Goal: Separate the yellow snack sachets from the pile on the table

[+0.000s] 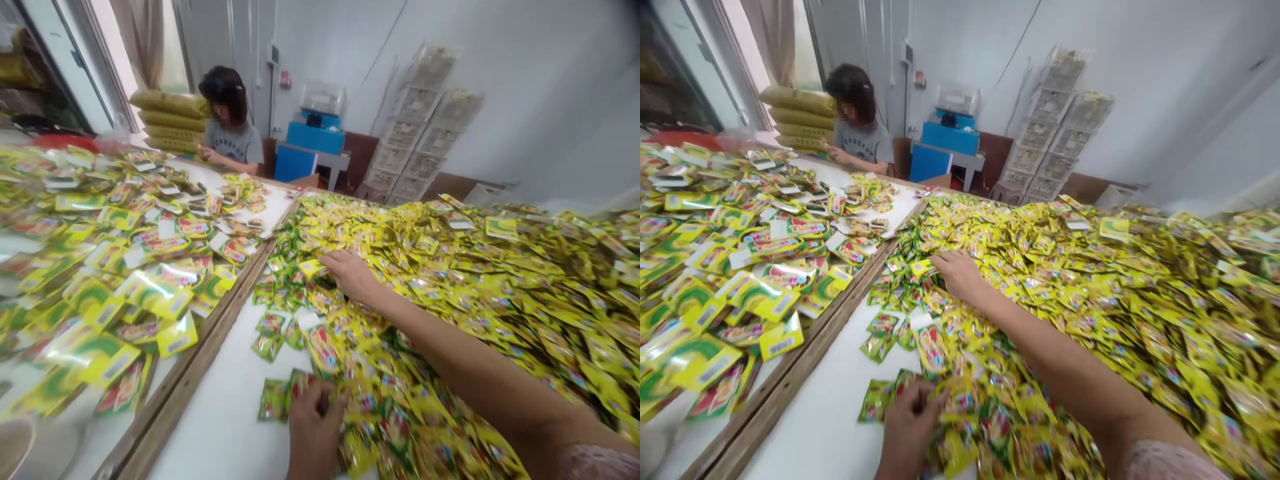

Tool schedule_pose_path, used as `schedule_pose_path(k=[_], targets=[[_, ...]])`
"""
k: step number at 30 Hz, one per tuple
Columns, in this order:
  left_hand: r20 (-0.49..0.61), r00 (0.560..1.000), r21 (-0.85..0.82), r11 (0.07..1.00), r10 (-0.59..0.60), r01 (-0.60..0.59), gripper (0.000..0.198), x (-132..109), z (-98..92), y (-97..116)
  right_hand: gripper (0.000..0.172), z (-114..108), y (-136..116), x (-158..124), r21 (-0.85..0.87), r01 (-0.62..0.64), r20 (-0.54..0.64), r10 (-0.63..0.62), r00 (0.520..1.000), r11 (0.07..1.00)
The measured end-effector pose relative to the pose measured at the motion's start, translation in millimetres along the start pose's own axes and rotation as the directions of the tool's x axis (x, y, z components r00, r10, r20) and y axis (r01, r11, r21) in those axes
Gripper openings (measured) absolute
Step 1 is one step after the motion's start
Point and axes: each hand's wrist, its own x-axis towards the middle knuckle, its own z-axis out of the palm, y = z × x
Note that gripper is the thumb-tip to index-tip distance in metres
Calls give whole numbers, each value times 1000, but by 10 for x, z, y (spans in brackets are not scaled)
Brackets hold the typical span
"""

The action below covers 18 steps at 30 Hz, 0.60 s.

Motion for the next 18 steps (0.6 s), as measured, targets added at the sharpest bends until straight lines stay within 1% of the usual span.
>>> schedule_pose_path(k=[2, 4, 6, 7, 8, 9, 10, 11, 12, 14, 15, 16, 17, 18], targets=[[-13, 999, -26, 999, 46, -46, 24, 4, -34, 103, 40, 8, -139, -526, 37, 16, 42, -18, 999, 999], [-7, 995, -33, 994, 100, -100, 22, -16, -93, 192, 43, 37, -260, -1029, 131, 0, 85, -11, 996, 991], [3, 988, 2, 988, 158, -158, 22, -60, -158, 250, 45, 56, -387, -1469, 268, -34, 52, 21, 998, 963], [10, 984, 35, 984, 175, -175, 22, -91, -184, 266, 44, 58, -462, -1657, 349, -64, 8, 65, 998, 935], [21, 982, 72, 980, 185, -186, 21, -127, -199, 274, 41, 58, -546, -1823, 439, -108, -34, 137, 990, 892], [36, 980, 105, 975, 193, -196, 21, -167, -202, 274, 38, 59, -642, -1967, 536, -166, -54, 230, 972, 828], [62, 977, 129, 969, 205, -211, 20, -209, -191, 268, 35, 66, -745, -2090, 636, -232, -39, 330, 943, 737], [96, 970, 138, 962, 222, -233, 19, -252, -166, 258, 37, 79, -851, -2195, 721, -301, 19, 417, 909, 624], [130, 962, 135, 957, 240, -257, 20, -294, -131, 248, 40, 99, -954, -2282, 786, -370, 108, 480, 871, 495], [189, 949, 91, 958, 251, -271, 23, -363, -46, 242, 46, 153, -1123, -2413, 862, -455, 286, 529, 799, 223], [224, 946, 61, 965, 236, -255, 27, -386, -5, 255, 45, 178, -1178, -2463, 881, -461, 338, 540, 771, 106], [255, 942, 40, 971, 217, -234, 30, -398, 31, 284, 44, 198, -1208, -2506, 896, -444, 360, 562, 745, 15], [273, 941, 39, 975, 200, -218, 33, -398, 61, 330, 44, 210, -1214, -2547, 910, -411, 357, 599, 717, -51], [267, 943, 67, 973, 196, -221, 35, -387, 88, 393, 45, 213, -1198, -2587, 923, -376, 341, 642, 687, -87]])
